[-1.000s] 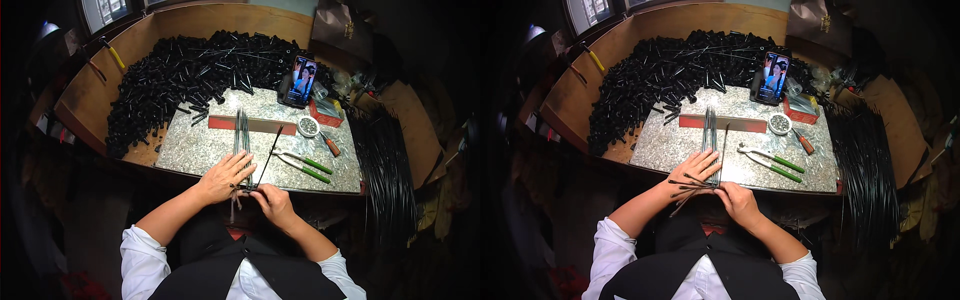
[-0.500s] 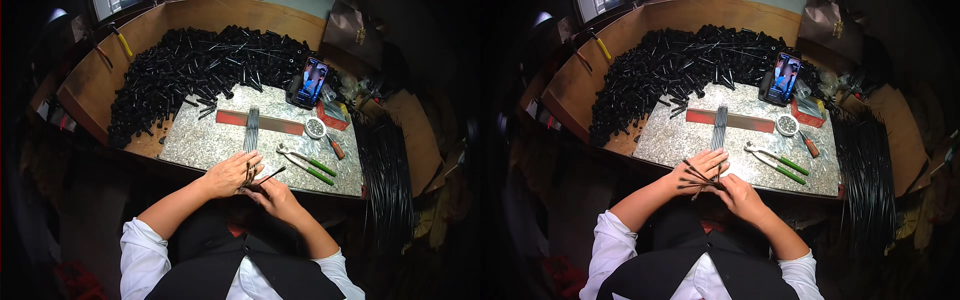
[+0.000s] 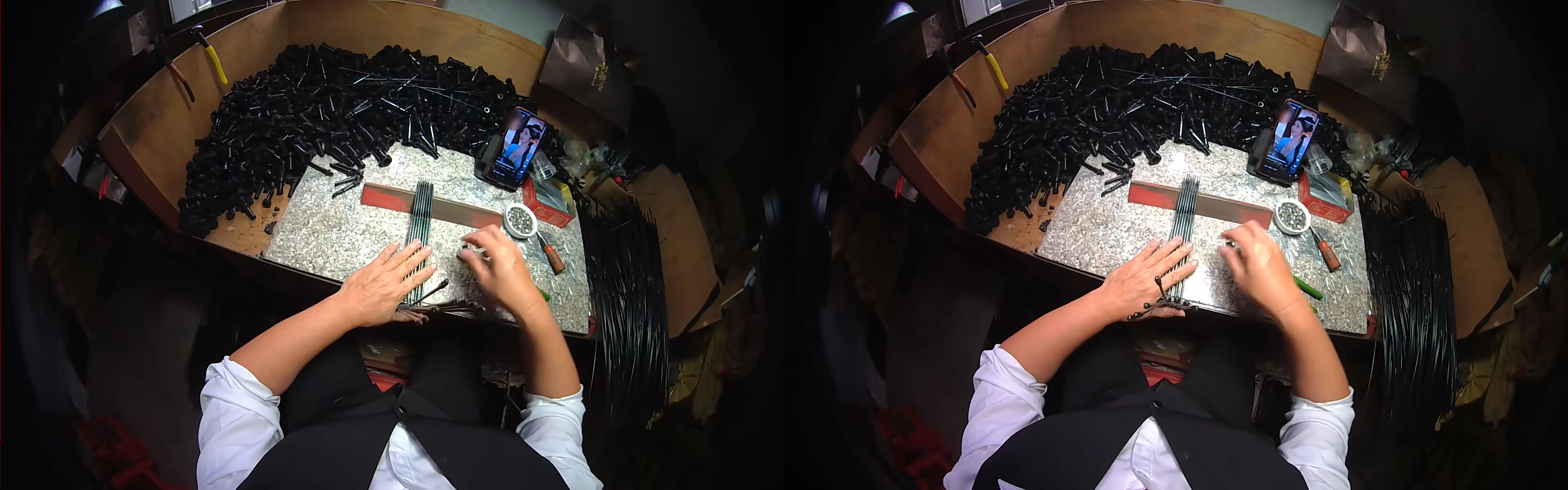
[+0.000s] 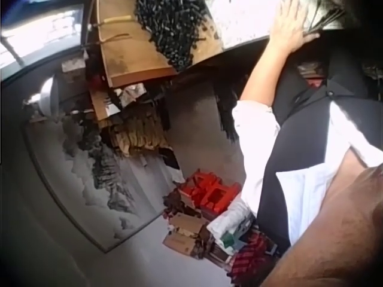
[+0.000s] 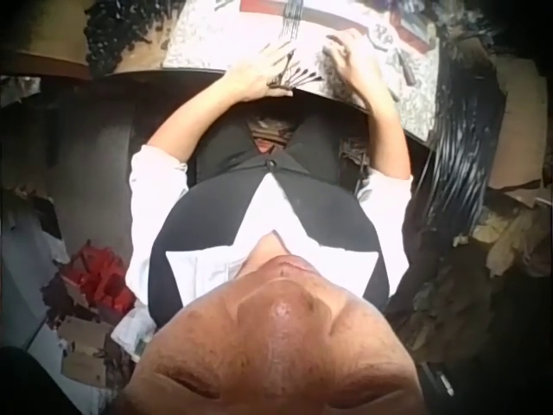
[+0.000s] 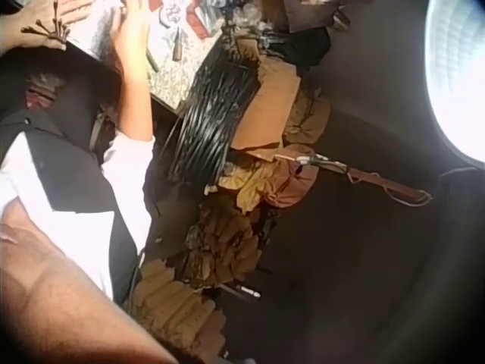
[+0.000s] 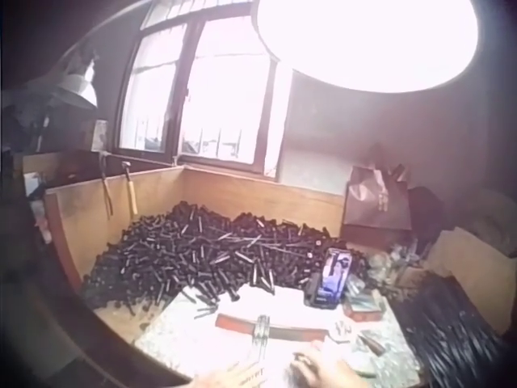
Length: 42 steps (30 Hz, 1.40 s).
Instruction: Assembling, aligning, and trimming black wire bundles at a factory workstation using pliers.
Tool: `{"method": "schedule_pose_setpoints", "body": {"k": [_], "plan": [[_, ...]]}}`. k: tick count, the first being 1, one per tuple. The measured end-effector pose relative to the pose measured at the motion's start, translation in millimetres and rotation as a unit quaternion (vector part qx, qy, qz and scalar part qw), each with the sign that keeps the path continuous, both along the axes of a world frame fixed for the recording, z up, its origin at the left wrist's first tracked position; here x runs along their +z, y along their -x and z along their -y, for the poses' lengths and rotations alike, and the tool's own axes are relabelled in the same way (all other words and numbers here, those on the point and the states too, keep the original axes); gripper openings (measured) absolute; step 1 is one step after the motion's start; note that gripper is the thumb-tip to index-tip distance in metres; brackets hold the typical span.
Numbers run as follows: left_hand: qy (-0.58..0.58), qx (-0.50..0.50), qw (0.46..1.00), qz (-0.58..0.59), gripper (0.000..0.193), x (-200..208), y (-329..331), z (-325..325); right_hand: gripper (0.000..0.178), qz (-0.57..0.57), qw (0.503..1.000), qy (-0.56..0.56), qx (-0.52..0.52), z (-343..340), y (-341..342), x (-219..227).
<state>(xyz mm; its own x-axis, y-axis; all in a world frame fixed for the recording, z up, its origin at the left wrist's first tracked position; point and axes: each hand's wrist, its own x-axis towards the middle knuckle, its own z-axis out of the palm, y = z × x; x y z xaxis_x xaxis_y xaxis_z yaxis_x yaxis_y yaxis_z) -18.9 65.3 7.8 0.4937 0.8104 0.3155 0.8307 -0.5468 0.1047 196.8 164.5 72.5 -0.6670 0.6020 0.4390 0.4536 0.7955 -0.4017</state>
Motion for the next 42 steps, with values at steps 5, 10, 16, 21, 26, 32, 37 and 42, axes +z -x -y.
{"method": "schedule_pose_setpoints", "body": {"k": [5,10,16,21,26,32,37,42], "plan": [[0.034,-0.011,0.999,0.014,0.088,6,0,-4,0.014,0.056,0.987,-0.051,-0.140,-68,-44,10],[0.038,-0.022,0.998,0.038,0.092,2,1,-8,0.009,0.107,0.959,-0.141,-0.221,-151,-92,16],[0.025,-0.005,0.998,0.052,0.089,3,-2,-5,0.015,0.207,0.924,-0.053,-0.316,-200,-110,4],[0.033,0.039,0.998,0.021,0.103,7,-5,-4,0.023,0.287,0.905,-0.023,-0.313,-220,-112,-5],[0.028,0.044,0.999,0.009,0.105,3,-4,-6,0.020,0.290,0.910,-0.022,-0.294,-225,-114,-5],[0.049,0.038,0.998,0.019,0.099,6,-4,-5,0.020,0.367,0.886,-0.044,-0.282,-215,-105,4],[0.023,0.029,0.999,-0.013,0.097,5,-4,-7,0.018,0.378,0.882,-0.147,-0.239,-216,-119,-4],[0.021,0.036,0.999,-0.011,0.097,4,-3,-6,0.017,0.343,0.907,-0.098,-0.225,-218,-123,-1]]}}
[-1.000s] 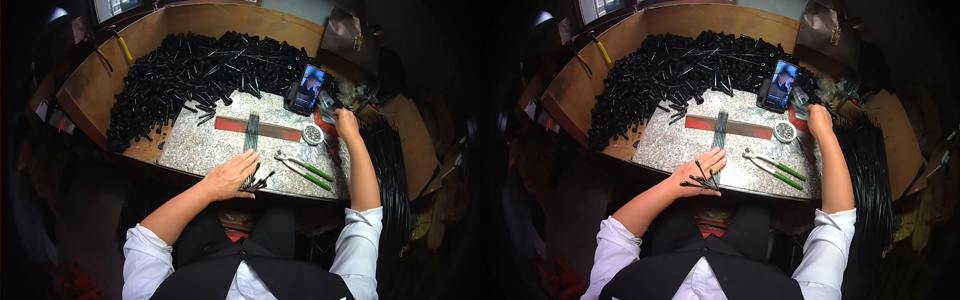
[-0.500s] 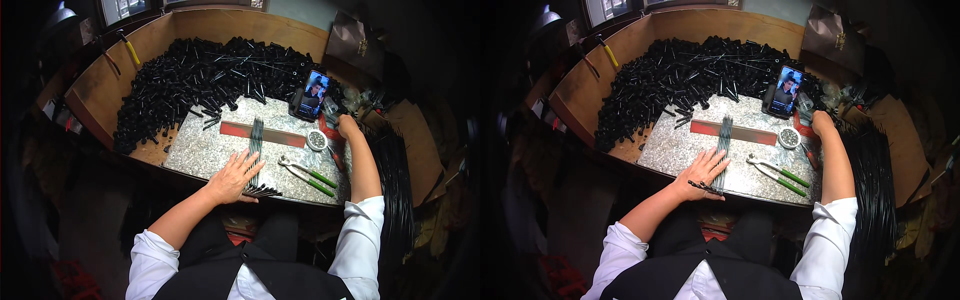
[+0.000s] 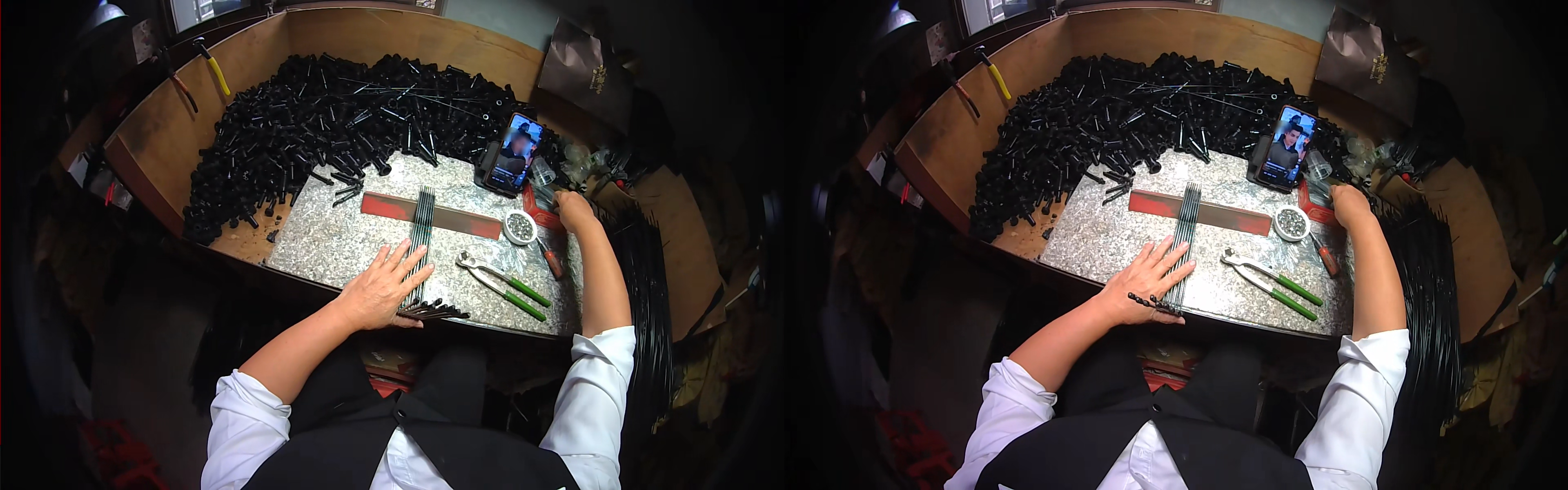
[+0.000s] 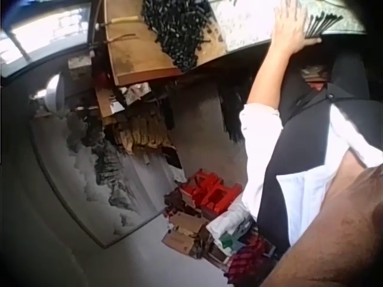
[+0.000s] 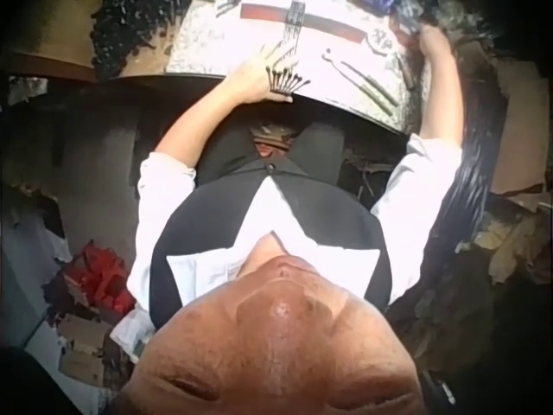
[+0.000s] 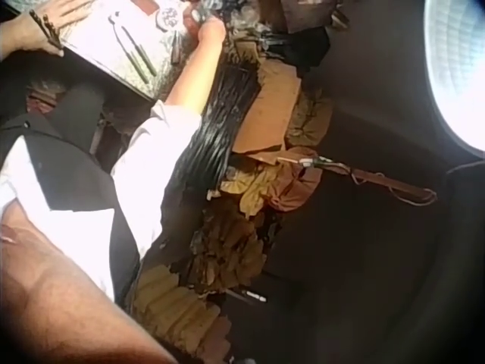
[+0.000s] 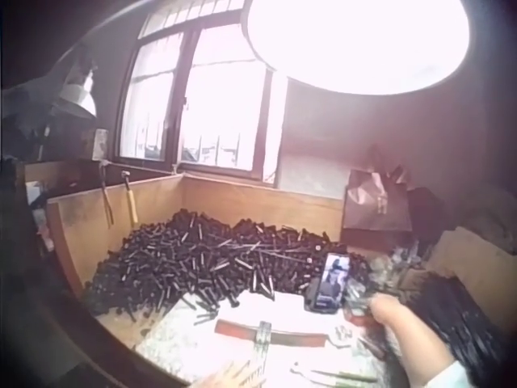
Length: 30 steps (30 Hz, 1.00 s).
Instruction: Assembling, aligning, and trimming black wire bundles at a factory workstation using pliers.
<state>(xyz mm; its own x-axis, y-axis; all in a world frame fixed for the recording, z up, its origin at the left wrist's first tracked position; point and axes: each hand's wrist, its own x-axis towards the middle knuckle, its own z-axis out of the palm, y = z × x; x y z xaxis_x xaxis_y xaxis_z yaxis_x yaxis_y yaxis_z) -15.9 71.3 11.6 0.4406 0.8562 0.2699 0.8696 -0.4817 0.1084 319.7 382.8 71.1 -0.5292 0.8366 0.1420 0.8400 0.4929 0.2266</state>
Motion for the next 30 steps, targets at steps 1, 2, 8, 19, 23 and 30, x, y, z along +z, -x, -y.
{"method": "schedule_pose_setpoints", "body": {"k": [1,2,8,19,23,30], "plan": [[0.000,0.000,1.000,0.001,0.097,0,0,0,0.017,0.001,1.000,0.000,0.000,-5,-4,-1],[0.001,0.001,1.000,0.000,0.097,-1,0,0,0.012,-0.030,0.999,0.029,-0.009,-9,-6,-1],[0.001,0.001,1.000,-0.005,0.098,-1,-1,0,0.007,-0.030,0.999,0.016,-0.006,-10,-7,-5],[0.029,0.001,0.999,0.026,0.095,2,1,0,0.018,0.072,0.989,-0.129,0.012,25,-9,11],[0.041,0.005,0.999,0.011,0.094,5,-1,1,0.020,-0.088,0.983,-0.128,0.095,54,26,20],[0.036,0.011,0.999,0.012,0.095,3,-3,1,0.039,-0.170,0.950,-0.018,0.261,102,130,-11]]}}
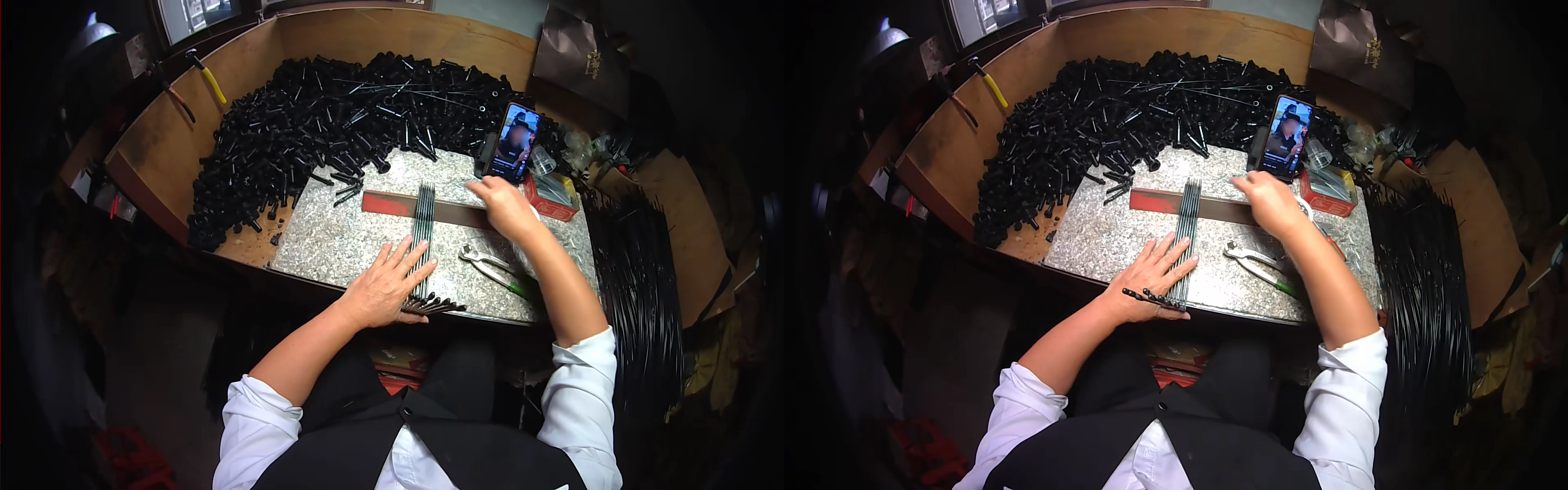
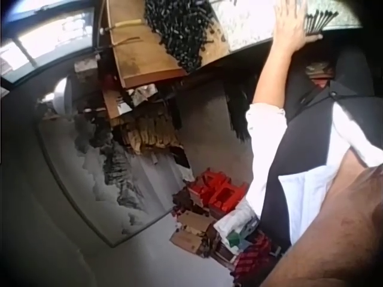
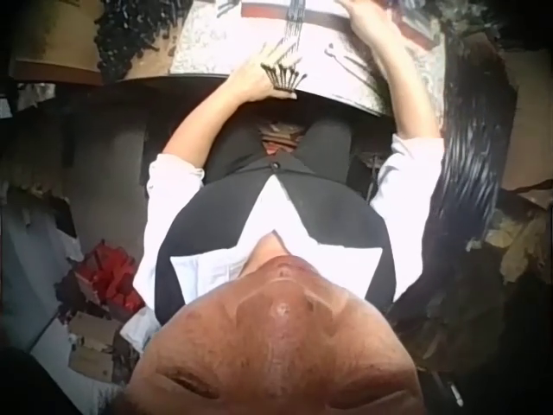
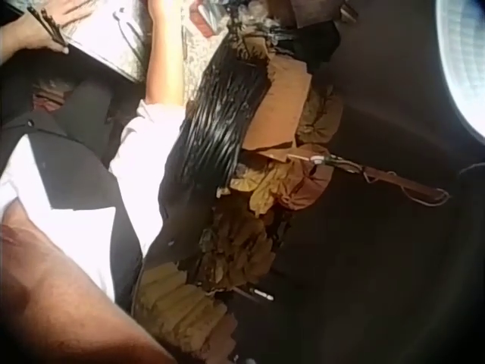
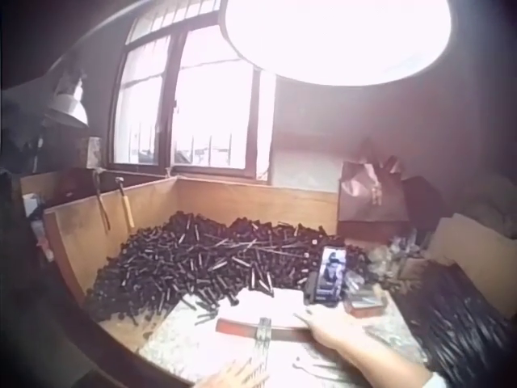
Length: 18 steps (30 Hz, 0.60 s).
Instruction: Assembling, aligning, and trimming black wire bundles at a factory workstation using pliers.
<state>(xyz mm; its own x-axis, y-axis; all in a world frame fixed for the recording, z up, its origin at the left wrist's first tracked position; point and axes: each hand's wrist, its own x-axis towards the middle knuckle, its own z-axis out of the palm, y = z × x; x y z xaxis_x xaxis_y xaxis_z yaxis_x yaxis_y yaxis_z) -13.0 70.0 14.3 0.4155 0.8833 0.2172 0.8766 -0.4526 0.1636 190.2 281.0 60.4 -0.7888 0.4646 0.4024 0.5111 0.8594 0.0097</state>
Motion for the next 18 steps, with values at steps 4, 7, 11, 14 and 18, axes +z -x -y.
{"method": "schedule_pose_setpoints", "body": {"k": [4,7,11,14,18], "plan": [[-0.028,-0.009,1.000,-0.003,0.095,-3,-3,-2,0.044,0.057,0.998,-0.012,-0.002,-1,15,-12],[-0.024,-0.008,1.000,-0.008,0.095,-2,-2,-2,0.046,0.071,0.997,-0.035,0.000,1,22,-15],[-0.022,-0.005,1.000,-0.009,0.097,-1,0,-1,0.047,0.075,0.996,-0.046,-0.001,3,26,-14],[-0.023,-0.006,1.000,-0.011,0.098,-1,0,-1,0.048,0.078,0.996,-0.045,-0.001,3,28,-15],[-0.023,-0.009,1.000,-0.008,0.098,3,0,-1,0.049,0.076,0.996,-0.046,-0.002,2,29,-17]]}}
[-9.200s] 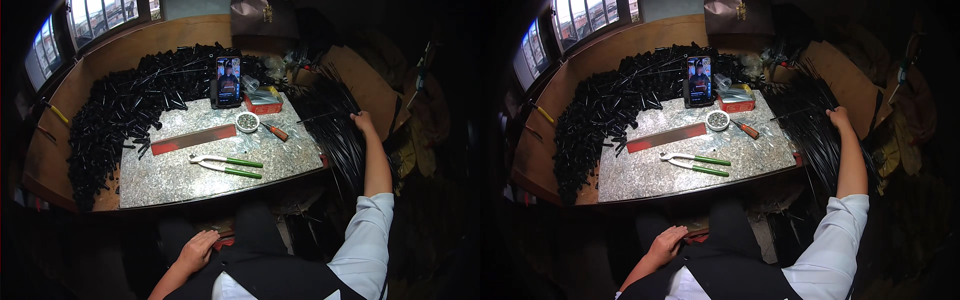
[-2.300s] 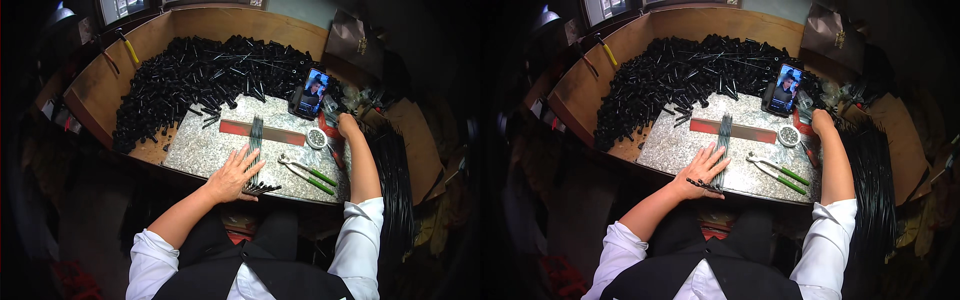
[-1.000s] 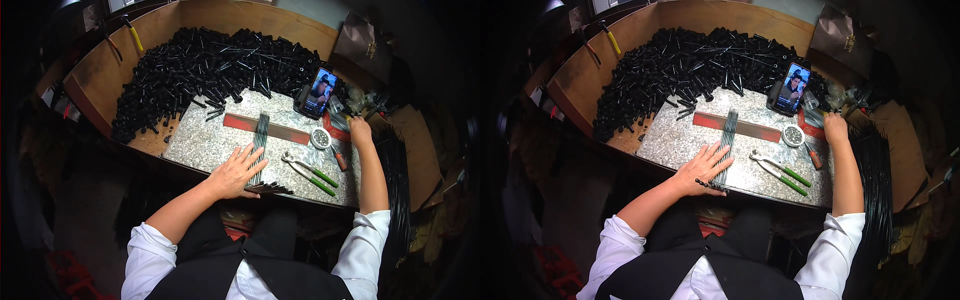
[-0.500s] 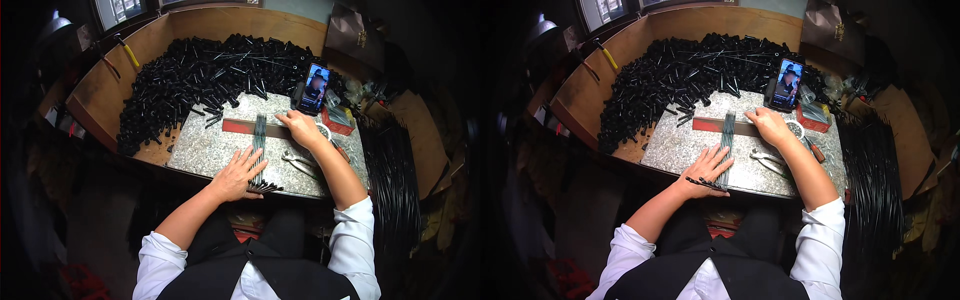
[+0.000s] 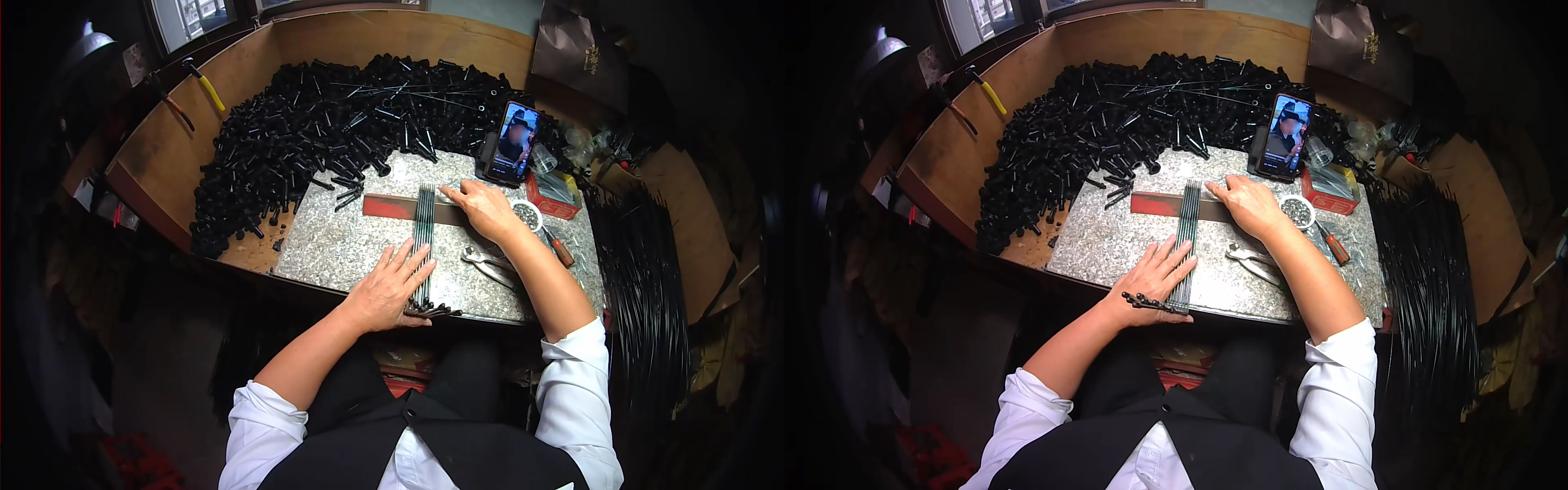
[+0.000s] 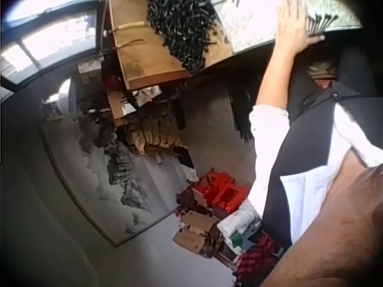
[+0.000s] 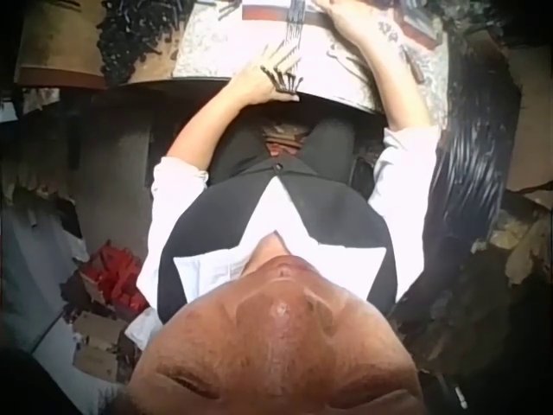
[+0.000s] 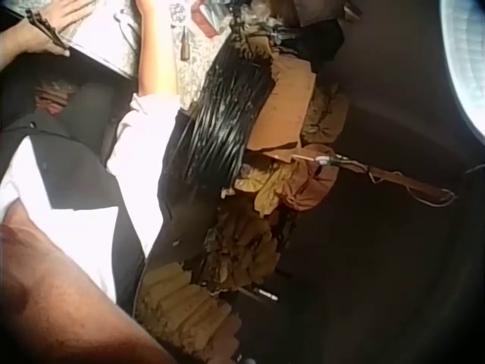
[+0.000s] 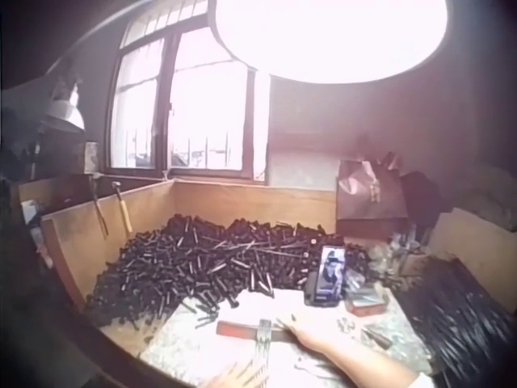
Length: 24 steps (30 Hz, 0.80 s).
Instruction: Assembling, aligning, and trimming black wire bundles at a factory workstation using pliers.
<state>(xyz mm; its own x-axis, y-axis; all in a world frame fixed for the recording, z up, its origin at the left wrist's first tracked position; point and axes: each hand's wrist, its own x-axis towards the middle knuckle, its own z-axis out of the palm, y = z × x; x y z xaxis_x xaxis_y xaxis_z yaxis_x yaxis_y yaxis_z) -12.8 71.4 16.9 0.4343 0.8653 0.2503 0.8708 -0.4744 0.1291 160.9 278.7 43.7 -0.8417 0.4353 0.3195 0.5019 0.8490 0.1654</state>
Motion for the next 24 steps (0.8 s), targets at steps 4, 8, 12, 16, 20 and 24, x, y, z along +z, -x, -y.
{"method": "schedule_pose_setpoints", "body": {"k": [4,8,12,16,20,24], "plan": [[-0.006,0.001,1.000,0.004,0.097,-1.3,0.2,0.8,0.049,-0.005,1.000,-0.002,-0.001,0.3,-0.3,-1.1],[-0.004,0.001,1.000,0.008,0.096,-0.2,0.1,1.6,0.050,-0.005,1.000,0.002,-0.001,-0.1,-0.1,-2.5],[-0.002,0.001,1.000,0.006,0.095,1.5,-0.7,1.7,0.050,-0.003,1.000,0.004,0.001,0.0,-1.1,-2.4],[-0.003,0.002,1.000,0.003,0.095,0.0,-0.5,1.6,0.050,-0.009,1.000,-0.002,0.003,0.2,-0.5,-3.2],[0.000,0.003,1.000,0.004,0.094,0.0,-0.7,1.2,0.050,-0.004,1.000,-0.001,-0.001,0.2,-1.4,-3.2],[-0.004,-0.002,1.000,0.007,0.094,-1.5,-0.4,0.8,0.050,-0.003,1.000,0.007,-0.002,0.2,-1.6,-3.1]]}}
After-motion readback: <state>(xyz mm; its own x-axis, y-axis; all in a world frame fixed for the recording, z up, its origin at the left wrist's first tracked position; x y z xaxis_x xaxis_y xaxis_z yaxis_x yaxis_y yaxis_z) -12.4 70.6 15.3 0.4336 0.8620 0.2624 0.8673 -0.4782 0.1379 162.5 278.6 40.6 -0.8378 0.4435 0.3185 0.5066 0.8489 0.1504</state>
